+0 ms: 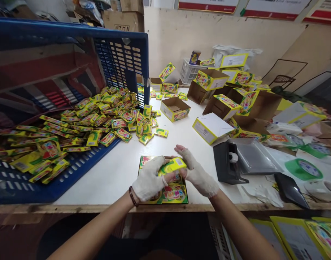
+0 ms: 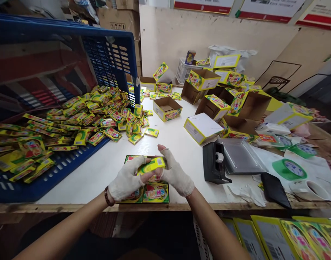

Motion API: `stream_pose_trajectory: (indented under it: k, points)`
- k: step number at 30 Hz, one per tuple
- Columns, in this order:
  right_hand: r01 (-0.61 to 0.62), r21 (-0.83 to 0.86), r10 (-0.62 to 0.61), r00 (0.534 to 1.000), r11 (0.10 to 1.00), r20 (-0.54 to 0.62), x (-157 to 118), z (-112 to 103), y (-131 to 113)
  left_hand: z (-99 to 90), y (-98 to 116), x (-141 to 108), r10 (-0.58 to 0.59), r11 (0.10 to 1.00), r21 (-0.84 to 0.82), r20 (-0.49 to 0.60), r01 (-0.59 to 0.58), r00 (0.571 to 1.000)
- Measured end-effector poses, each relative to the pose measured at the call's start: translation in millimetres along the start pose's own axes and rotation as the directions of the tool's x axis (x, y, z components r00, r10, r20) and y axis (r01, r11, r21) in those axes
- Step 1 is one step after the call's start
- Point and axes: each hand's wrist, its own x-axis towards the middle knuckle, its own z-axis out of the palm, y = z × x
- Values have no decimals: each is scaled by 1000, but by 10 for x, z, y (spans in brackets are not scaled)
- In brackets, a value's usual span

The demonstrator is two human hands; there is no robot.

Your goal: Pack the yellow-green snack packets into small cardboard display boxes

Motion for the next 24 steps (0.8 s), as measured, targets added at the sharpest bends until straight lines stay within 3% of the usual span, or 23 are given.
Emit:
stream_pose_trajectory:
  k: [2, 5, 8, 10, 13, 16, 19, 22, 24]
  points:
    - [187, -284, -191, 981, 940, 13, 13, -50, -10, -38, 61, 58, -70, 983, -160, 120, 89, 990]
    - [246, -506, -233, 968, 827, 90, 41, -101, 15, -23, 59, 89, -102, 976, -182, 120, 123, 988]
    - [105, -572, -94, 994, 814, 49, 25, -106, 177, -62, -137, 107, -82, 994, 68, -46, 85, 996]
    - [17, -598, -30, 999, 801, -12, -15, -67, 355, -181, -364, 174, -91, 961, 245, -147, 126, 985]
    - [76, -642, -151, 987, 763, -62, -91, 62, 632, -433, -741, 387, -193, 890, 364, -241, 273, 951]
    - [215, -718, -304, 953, 662, 5, -155, 208, 809, -581, -1046, 685, -296, 831, 401, -267, 385, 917]
    - [242, -774, -270, 958, 586, 95, -207, 260, 874, -551, -1236, 966, -372, 781, 432, -257, 450, 892]
    - [260, -748, -298, 951, 611, 87, -240, 197, 901, -480, -1334, 1131, -410, 768, 429, -242, 475, 880]
    - [256, -702, -376, 926, 664, -18, -216, 124, 902, -479, -1342, 1157, -407, 790, 400, -225, 465, 885]
